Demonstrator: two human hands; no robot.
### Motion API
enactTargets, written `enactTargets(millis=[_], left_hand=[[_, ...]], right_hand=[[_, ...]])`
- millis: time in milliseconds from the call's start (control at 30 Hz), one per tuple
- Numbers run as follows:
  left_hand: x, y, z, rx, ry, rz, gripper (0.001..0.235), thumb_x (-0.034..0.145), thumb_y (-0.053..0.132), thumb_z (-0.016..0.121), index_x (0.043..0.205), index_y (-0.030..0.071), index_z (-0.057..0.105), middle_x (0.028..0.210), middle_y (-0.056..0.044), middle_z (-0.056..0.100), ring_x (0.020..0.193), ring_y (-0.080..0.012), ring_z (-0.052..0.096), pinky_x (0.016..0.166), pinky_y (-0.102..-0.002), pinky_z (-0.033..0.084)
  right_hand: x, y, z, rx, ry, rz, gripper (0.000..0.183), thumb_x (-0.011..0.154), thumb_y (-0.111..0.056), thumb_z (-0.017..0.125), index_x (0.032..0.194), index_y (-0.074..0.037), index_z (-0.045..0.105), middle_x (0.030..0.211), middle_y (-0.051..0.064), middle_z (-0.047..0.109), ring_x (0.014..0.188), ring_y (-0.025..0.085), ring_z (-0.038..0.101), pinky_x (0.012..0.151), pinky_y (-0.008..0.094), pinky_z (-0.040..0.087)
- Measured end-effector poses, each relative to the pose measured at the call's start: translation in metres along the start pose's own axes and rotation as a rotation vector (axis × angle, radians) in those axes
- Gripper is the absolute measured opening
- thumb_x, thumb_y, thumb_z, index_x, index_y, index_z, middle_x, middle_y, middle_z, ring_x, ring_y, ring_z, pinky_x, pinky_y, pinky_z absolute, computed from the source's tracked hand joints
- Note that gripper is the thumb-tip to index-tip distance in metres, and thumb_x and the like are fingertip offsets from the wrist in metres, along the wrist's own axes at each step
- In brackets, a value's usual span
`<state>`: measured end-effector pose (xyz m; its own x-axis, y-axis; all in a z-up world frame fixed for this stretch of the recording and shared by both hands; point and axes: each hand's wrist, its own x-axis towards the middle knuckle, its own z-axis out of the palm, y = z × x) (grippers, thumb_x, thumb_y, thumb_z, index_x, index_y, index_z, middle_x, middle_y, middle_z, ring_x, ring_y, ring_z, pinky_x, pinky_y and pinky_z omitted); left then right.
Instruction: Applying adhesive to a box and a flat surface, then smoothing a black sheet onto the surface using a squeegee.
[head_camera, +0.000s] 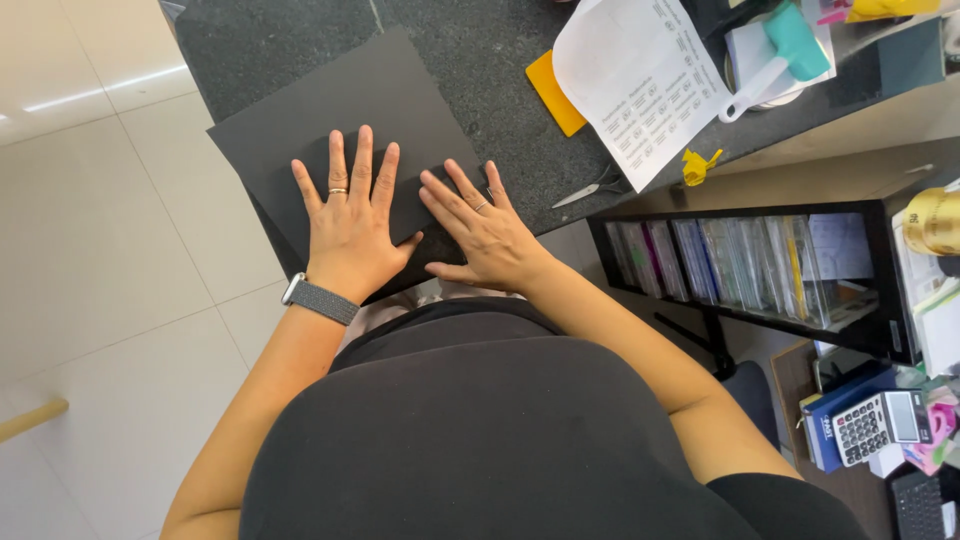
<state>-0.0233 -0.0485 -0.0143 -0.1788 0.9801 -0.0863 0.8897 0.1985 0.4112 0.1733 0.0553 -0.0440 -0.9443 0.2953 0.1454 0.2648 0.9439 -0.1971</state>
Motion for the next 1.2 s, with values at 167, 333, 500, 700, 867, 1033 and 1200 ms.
enactTargets(millis=[167,333,500,700,867,1033,1200], left_hand=[[-0.001,0.001,0.001,-0.003,0.003,-0.026,0.114,0.077,0.04,0.079,0.167,0.017,0.013,0.174,-0.011,-0.001,0.158,-0.0394,-0.009,0.117,-0.077,-0.01],[-0.001,0.002,-0.001,0.004,0.013,-0.022,0.112,0.078,0.04,0.078,0.167,0.016,0.015,0.174,-0.011,0.0,0.158,-0.04,-0.007,0.117,-0.077,-0.009],[0.0,0.002,-0.001,-0.005,0.027,-0.007,0.111,0.078,0.039,0.079,0.167,0.016,0.017,0.174,-0.012,0.001,0.158,-0.0407,-0.007,0.116,-0.077,-0.01],[0.0,0.002,0.0,0.002,0.022,-0.016,0.112,0.077,0.04,0.079,0.167,0.017,0.017,0.174,-0.011,0.002,0.158,-0.0399,-0.006,0.116,-0.077,-0.009],[0.0,0.002,-0.002,0.053,0.051,0.003,0.109,0.079,0.047,0.077,0.166,0.014,0.021,0.173,-0.012,0.008,0.158,-0.0407,0.0,0.116,-0.078,-0.001],[-0.001,0.001,-0.002,0.1,0.096,0.023,0.108,0.08,0.055,0.075,0.165,0.011,0.028,0.171,-0.015,0.015,0.157,-0.0407,0.007,0.116,-0.079,0.007],[-0.001,0.0,-0.003,0.093,0.107,0.041,0.109,0.078,0.055,0.077,0.166,0.011,0.027,0.171,-0.016,0.016,0.157,-0.0417,0.008,0.116,-0.079,0.008]], right_hand=[[-0.049,0.056,0.028,0.124,0.252,0.243,0.073,0.101,-0.04,0.063,0.16,-0.006,0.038,0.165,0.017,0.036,0.154,0.034,0.028,0.126,0.051,0.017],[-0.087,0.103,0.034,0.005,0.279,0.556,0.06,0.108,-0.03,0.059,0.158,-0.001,0.041,0.162,0.02,0.039,0.151,0.039,0.031,0.124,0.051,0.028],[-0.078,0.149,0.046,-0.058,0.075,0.701,0.069,0.112,-0.042,0.05,0.164,-0.005,0.026,0.168,0.019,0.027,0.154,0.039,0.025,0.127,0.051,0.025],[-0.029,0.156,0.005,-0.096,0.073,0.726,0.066,0.109,-0.055,0.051,0.156,-0.012,0.035,0.138,0.024,0.057,0.126,0.046,0.06,0.104,0.055,0.048],[-0.003,0.179,0.01,-0.016,0.095,0.728,0.048,0.102,-0.053,0.061,0.128,-0.014,0.048,0.119,0.012,0.062,0.112,0.034,0.064,0.095,0.046,0.049],[0.025,0.169,-0.006,0.102,0.128,0.631,0.057,0.085,-0.035,0.081,0.128,-0.011,0.052,0.125,0.008,0.058,0.115,0.03,0.058,0.1,0.048,0.043],[0.036,0.174,-0.009,0.328,-0.002,0.592,0.08,0.085,-0.016,0.066,0.157,-0.007,0.032,0.154,0.02,0.049,0.139,0.037,0.05,0.115,0.044,0.04]])
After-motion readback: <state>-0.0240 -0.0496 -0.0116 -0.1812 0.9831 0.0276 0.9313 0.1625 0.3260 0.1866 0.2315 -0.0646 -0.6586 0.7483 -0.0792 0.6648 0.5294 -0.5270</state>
